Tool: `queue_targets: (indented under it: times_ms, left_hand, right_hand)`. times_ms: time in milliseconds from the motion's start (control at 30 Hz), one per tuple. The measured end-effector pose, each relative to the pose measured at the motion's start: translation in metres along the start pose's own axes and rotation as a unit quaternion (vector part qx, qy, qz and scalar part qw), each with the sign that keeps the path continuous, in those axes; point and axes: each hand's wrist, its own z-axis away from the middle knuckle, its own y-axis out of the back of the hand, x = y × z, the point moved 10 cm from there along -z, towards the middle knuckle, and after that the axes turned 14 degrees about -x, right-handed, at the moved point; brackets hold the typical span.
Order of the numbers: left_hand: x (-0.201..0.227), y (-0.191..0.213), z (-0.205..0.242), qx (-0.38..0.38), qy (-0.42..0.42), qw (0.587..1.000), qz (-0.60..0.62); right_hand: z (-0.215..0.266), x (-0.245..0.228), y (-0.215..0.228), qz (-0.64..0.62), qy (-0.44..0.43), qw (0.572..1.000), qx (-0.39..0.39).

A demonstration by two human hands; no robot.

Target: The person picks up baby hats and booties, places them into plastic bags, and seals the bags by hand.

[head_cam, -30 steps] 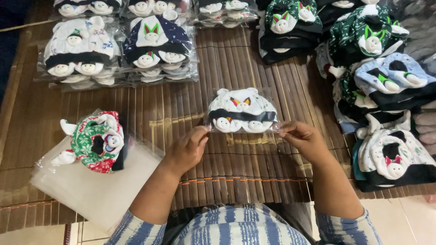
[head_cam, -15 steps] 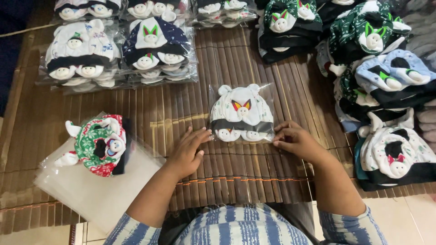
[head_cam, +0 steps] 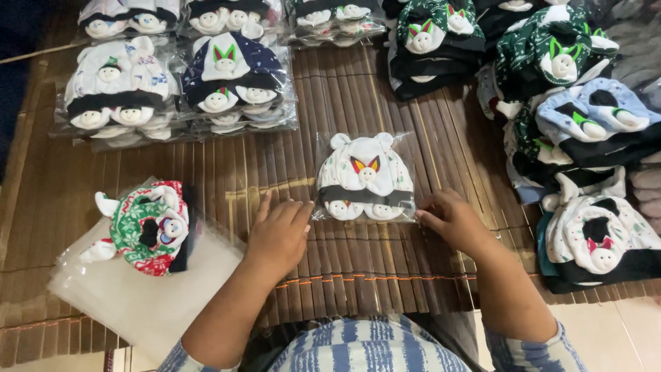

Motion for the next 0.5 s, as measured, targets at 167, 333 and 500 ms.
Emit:
queue_targets:
  times_ms: [167,333,500]
  left_hand:
    - [0.049,0.058,-0.010,-0.004,0.073,0.997,-0.011]
    - [0.080,0.082,-0.064,0.164,0.030,0.985,0.040]
    - [0.031,0.009,-0.138,0.171,0.058,0.983,0.030]
  right_hand:
    - [0.009,-0.089,0.042,0.065,0.082,0.985,0.136]
    - [-0.032,-0.142,0.037,0.088,0.141,0.968,0.190]
    - [-0.081,-0.117,-0.003,0.238,0.032,0.948,0.211]
